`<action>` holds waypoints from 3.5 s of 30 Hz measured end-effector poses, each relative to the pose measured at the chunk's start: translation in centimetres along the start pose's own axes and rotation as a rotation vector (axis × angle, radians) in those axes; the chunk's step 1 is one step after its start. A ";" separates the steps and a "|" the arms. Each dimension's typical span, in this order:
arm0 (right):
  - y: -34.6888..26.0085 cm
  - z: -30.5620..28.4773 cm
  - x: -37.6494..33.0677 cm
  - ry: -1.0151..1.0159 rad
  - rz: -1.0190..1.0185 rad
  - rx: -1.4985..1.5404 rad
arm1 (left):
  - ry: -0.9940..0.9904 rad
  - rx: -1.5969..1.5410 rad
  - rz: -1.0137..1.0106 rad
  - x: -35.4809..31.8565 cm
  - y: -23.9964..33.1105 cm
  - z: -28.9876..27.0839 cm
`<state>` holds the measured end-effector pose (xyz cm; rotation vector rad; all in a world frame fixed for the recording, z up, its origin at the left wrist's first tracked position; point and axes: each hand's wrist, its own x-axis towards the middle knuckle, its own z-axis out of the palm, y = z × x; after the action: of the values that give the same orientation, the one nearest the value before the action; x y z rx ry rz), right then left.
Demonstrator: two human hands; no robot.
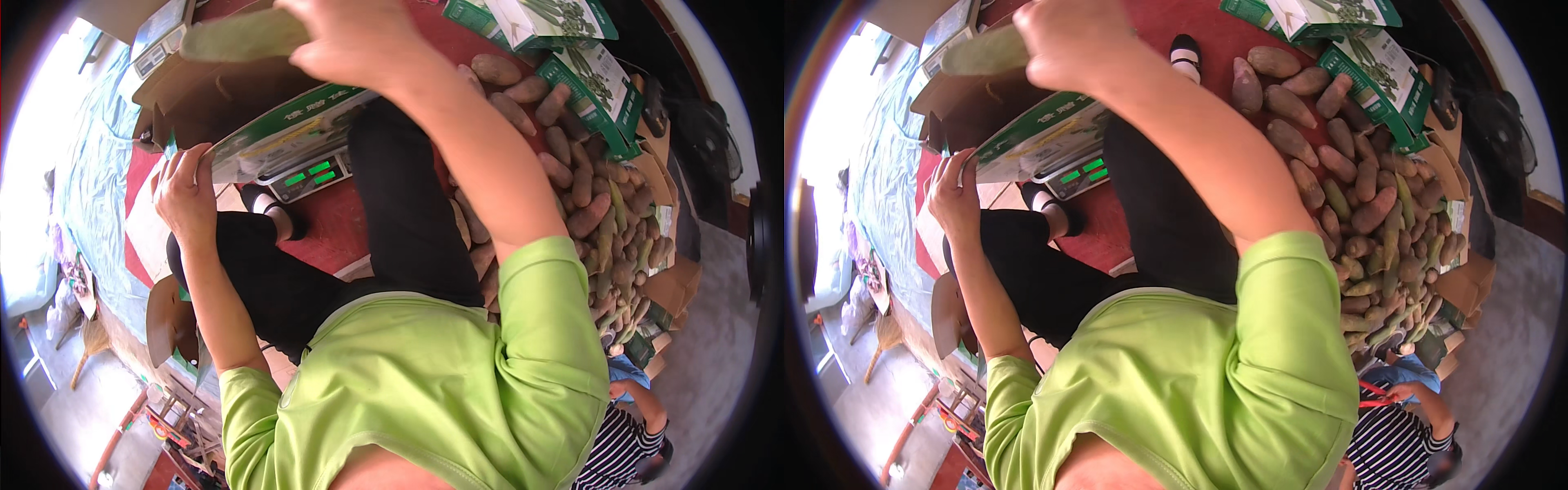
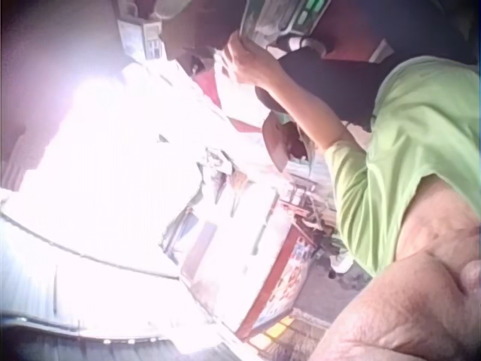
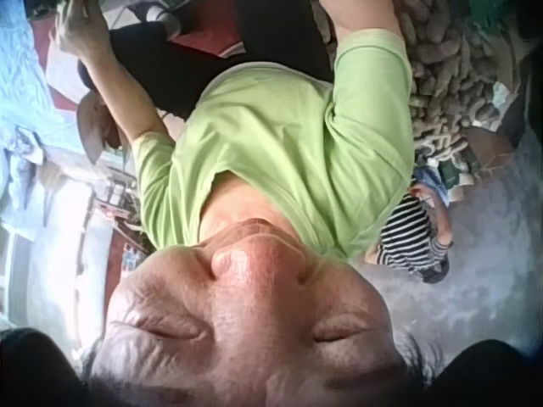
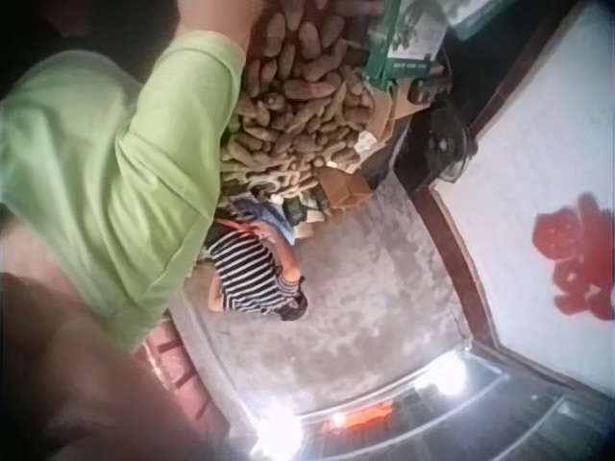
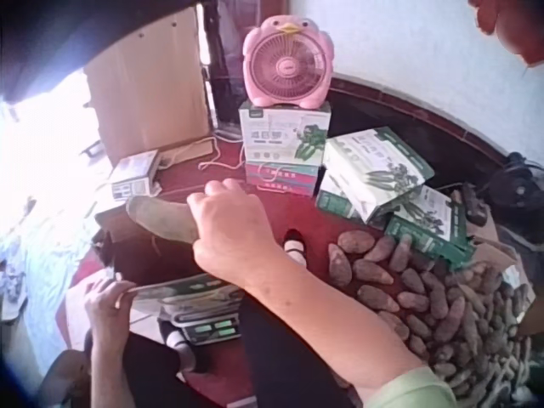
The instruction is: Sorting and weighing vegetables into cardboard boxes.
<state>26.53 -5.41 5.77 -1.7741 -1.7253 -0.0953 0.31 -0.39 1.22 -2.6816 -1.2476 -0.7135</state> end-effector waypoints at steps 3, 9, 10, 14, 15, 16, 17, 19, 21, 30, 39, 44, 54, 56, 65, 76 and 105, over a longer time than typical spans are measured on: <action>-2.4 3.3 1.8 -0.254 -0.035 -0.239 | -0.012 -0.026 0.014 -0.1 -0.5 0.2; -3.4 9.4 2.1 -0.227 0.035 -0.010 | -0.021 -0.089 -0.061 -0.5 -0.5 0.5; -3.1 8.7 1.6 -0.185 0.069 0.017 | -0.028 -0.136 -0.054 -0.5 -0.6 0.8; -2.5 6.4 -1.9 0.178 0.111 0.229 | -0.067 -0.129 -0.042 -0.5 -1.4 0.5; -2.2 5.2 -3.0 0.335 0.100 0.348 | -0.071 -0.134 -0.034 -0.6 -1.7 0.3; -1.2 4.6 -4.5 0.479 0.122 0.415 | -0.059 -0.115 -0.018 -0.5 -1.7 0.7; 0.0 3.9 -6.2 0.570 0.129 0.465 | -0.050 -0.089 -0.006 -0.4 -1.8 0.9; 3.0 3.4 -9.9 0.691 0.141 0.410 | -0.074 -0.106 0.008 -0.3 -1.6 1.0; 4.7 1.6 -14.6 0.705 0.254 0.326 | -0.018 0.010 0.058 -0.2 -1.3 1.1; 12.0 5.0 -41.6 0.212 1.179 0.197 | -0.031 -0.001 -0.022 -0.1 -2.5 2.1; 15.8 0.1 -56.1 -0.091 1.729 -0.368 | -0.025 0.028 -0.045 -0.6 -2.6 1.9; 18.4 -3.2 -59.1 -0.136 1.931 -0.357 | -0.009 0.051 0.004 -0.7 -3.2 2.1; 20.4 -3.1 -61.7 -0.124 2.067 -0.089 | -0.012 0.082 -0.014 -0.7 -3.1 2.3; 20.0 -3.5 -59.4 -0.134 2.103 -0.113 | -0.015 0.059 -0.074 -0.9 -3.0 2.1; 19.8 -0.1 -58.4 -0.226 1.833 -0.391 | -0.009 -0.067 -0.071 -0.9 -2.9 1.9; 16.0 2.4 -52.9 0.420 2.072 0.374 | 0.037 0.011 -0.004 -0.3 0.9 0.6; 2.7 0.5 -3.0 0.282 0.432 0.554 | -0.010 -0.041 -0.053 -0.9 -0.4 0.5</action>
<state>28.38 -7.58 2.86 -1.5742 -1.0120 0.2796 -0.25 -0.61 0.30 -2.6971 -1.3250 -0.7418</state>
